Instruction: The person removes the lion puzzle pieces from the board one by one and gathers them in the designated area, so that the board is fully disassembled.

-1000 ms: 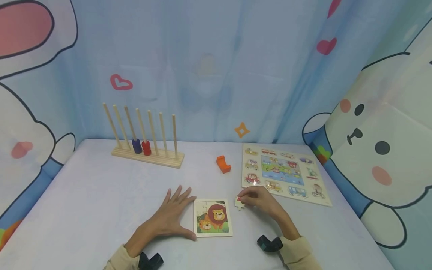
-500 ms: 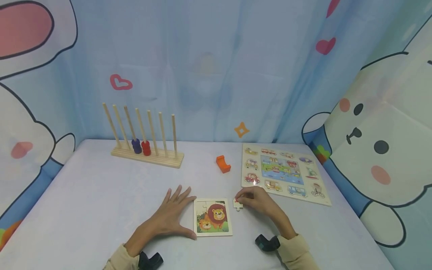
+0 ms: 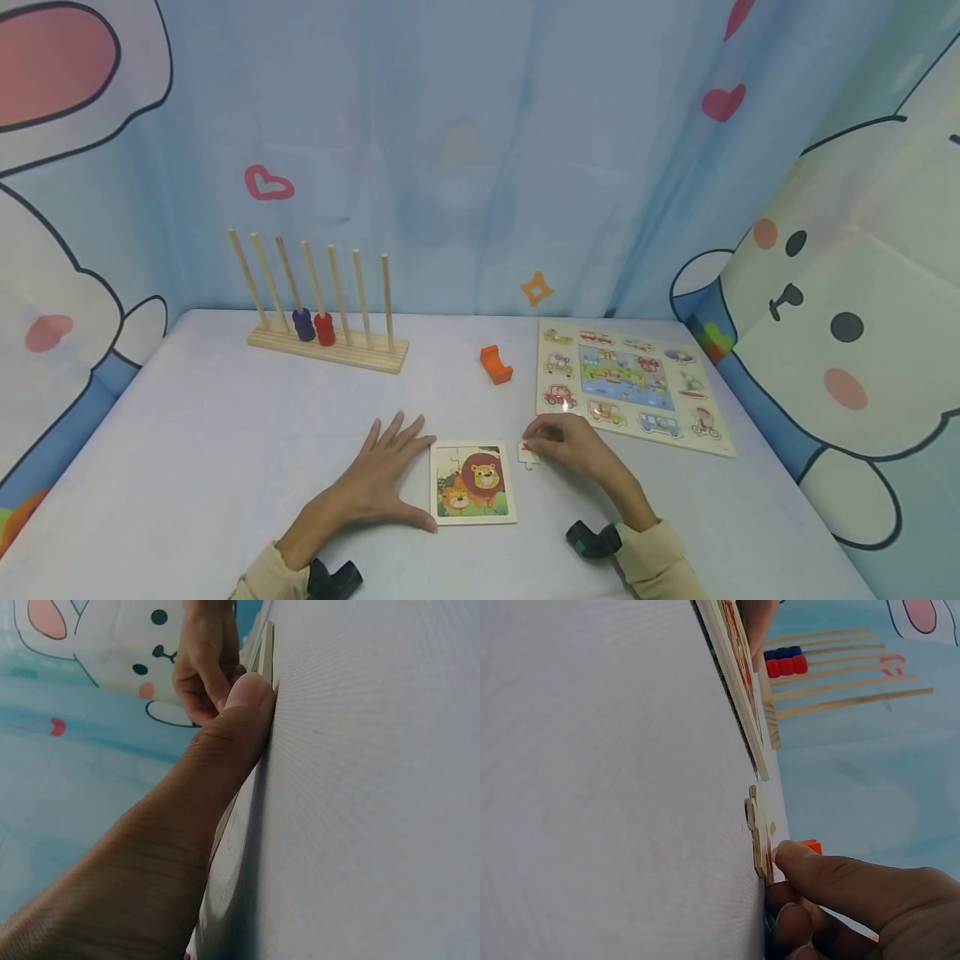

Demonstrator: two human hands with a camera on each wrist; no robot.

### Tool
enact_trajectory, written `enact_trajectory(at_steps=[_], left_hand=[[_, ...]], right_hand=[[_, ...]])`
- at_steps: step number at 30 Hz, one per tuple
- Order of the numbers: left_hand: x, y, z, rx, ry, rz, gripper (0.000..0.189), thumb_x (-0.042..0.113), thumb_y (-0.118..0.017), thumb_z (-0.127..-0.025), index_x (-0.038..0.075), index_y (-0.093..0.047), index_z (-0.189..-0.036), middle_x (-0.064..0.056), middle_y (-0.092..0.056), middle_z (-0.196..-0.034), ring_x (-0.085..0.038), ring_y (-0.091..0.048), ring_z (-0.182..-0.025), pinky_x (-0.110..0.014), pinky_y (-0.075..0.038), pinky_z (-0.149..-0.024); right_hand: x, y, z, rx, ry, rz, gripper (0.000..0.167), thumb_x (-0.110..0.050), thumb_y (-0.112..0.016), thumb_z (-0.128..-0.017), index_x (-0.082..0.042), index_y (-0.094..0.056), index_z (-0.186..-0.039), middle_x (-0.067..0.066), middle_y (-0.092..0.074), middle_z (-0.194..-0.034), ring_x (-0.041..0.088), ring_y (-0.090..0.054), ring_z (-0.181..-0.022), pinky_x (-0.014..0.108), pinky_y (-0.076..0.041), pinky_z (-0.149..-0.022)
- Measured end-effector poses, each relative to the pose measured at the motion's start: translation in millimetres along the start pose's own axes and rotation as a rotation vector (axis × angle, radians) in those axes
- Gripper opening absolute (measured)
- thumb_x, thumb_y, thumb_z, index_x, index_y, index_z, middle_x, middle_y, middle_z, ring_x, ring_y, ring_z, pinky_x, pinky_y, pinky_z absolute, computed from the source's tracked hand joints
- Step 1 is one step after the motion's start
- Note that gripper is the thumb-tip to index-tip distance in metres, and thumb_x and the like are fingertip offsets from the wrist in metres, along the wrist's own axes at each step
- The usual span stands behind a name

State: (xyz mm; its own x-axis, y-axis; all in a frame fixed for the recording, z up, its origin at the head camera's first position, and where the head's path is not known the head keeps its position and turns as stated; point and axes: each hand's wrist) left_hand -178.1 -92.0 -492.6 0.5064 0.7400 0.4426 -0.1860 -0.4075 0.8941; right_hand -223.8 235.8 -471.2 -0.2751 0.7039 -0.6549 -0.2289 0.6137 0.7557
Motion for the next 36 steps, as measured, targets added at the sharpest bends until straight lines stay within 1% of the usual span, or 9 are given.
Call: enact_trajectory(at_steps=[5, 10, 13, 16, 20, 23, 26, 31, 36], left_hand=[[-0.8, -1.3, -0.7, -0.003, 0.006, -0.007, 0.113, 0.079, -0.071, -0.056, 0.020, -0.039, -0.147, -0.008, -0.021, -0.159, -0.036, -0.006, -0.147, -0.060, 0.001, -0.116], [-0.9, -1.0, -0.6, -0.002, 0.008, 0.009, 0.113, 0.078, -0.072, -0.055, 0.020, -0.039, -0.146, -0.008, -0.021, -0.159, -0.037, -0.005, -0.147, -0.060, 0.002, -0.116], [-1.0, -0.9, -0.4, 0.001, 0.007, 0.017, 0.113, 0.078, -0.072, -0.055, 0.020, -0.039, -0.146, -0.009, -0.021, -0.159, -0.037, -0.005, -0.147, -0.060, 0.002, -0.115], [-1.5, -1.4, -0.3, 0.000, 0.007, 0.011, 0.113, 0.079, -0.071, -0.056, 0.020, -0.039, -0.147, -0.008, -0.021, -0.159, -0.037, -0.005, -0.147, -0.060, 0.002, -0.115], [-1.5, -1.7, -0.3, 0.003, 0.003, 0.010, 0.113, 0.079, -0.071, -0.056, 0.020, -0.039, -0.147, -0.008, -0.021, -0.159, -0.036, -0.005, -0.147, -0.060, 0.002, -0.115], [-1.2, -1.6, -0.2, 0.004, 0.001, 0.012, 0.113, 0.079, -0.071, -0.056, 0.020, -0.039, -0.147, -0.008, -0.021, -0.159, -0.037, -0.005, -0.147, -0.060, 0.002, -0.115], [-0.6, -1.0, 0.1, -0.003, 0.004, 0.020, 0.112, 0.078, -0.071, -0.056, 0.020, -0.038, -0.147, -0.008, -0.020, -0.159, -0.037, -0.005, -0.147, -0.060, 0.002, -0.115], [-0.3, 0.2, 0.0, -0.019, 0.012, 0.007, 0.113, 0.080, -0.069, -0.057, 0.020, -0.037, -0.148, -0.007, -0.019, -0.160, -0.036, -0.003, -0.147, -0.060, 0.003, -0.116], [-1.3, 0.9, -0.3, -0.019, 0.011, -0.003, 0.113, 0.080, -0.069, -0.057, 0.020, -0.037, -0.148, -0.007, -0.019, -0.160, -0.036, -0.003, -0.147, -0.060, 0.003, -0.116]], right_hand=[[-1, 1, 0.9, -0.026, 0.030, -0.010, 0.008, -0.010, -0.070, -0.086, -0.015, -0.072, -0.091, -0.006, -0.065, -0.083, 0.013, -0.054, -0.079, 0.024, -0.048, -0.071], [-2, 1, 1.2, -0.034, 0.047, -0.016, 0.009, -0.009, -0.069, -0.087, -0.016, -0.073, -0.091, -0.007, -0.067, -0.086, 0.014, -0.057, -0.084, 0.031, -0.050, -0.080], [-2, -1, 0.7, -0.014, 0.032, -0.008, 0.011, -0.009, -0.068, -0.086, -0.018, -0.072, -0.091, -0.007, -0.065, -0.087, 0.014, -0.055, -0.083, 0.032, -0.049, -0.080], [-3, -4, -1.2, 0.030, 0.042, -0.024, 0.013, -0.008, -0.068, -0.087, -0.018, -0.072, -0.093, -0.006, -0.066, -0.091, 0.012, -0.055, -0.083, 0.028, -0.050, -0.077], [-10, -13, -7.8, 0.064, 0.128, -0.097, 0.014, -0.007, -0.068, -0.088, -0.013, -0.070, -0.100, -0.001, -0.068, -0.099, 0.014, -0.058, -0.086, 0.025, -0.051, -0.076], [-22, -23, -15.0, 0.027, 0.205, -0.151, 0.017, -0.010, -0.069, -0.088, -0.011, -0.070, -0.105, 0.002, -0.067, -0.103, 0.019, -0.058, -0.093, 0.026, -0.049, -0.081], [-36, -34, -22.2, -0.057, 0.271, -0.178, 0.018, -0.012, -0.068, -0.089, -0.011, -0.069, -0.107, 0.004, -0.066, -0.109, 0.022, -0.056, -0.101, 0.033, -0.047, -0.088], [-45, -45, -27.6, -0.165, 0.289, -0.138, 0.018, -0.019, -0.070, -0.089, -0.017, -0.072, -0.106, -0.002, -0.065, -0.114, 0.018, -0.053, -0.109, 0.040, -0.041, -0.096], [-44, -48, -27.4, -0.188, 0.309, -0.064, 0.022, -0.027, -0.073, -0.085, -0.020, -0.073, -0.106, -0.004, -0.062, -0.117, 0.017, -0.048, -0.110, 0.039, -0.040, -0.094]])
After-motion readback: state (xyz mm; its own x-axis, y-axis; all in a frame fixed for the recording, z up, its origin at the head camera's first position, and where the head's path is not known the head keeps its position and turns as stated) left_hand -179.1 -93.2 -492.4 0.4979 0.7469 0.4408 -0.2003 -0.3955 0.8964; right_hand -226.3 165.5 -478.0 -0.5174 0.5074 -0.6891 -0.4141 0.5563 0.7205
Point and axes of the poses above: each hand's wrist, its own z-axis away from the middle knuckle, its own y-axis out of the back of the hand, x = y × z
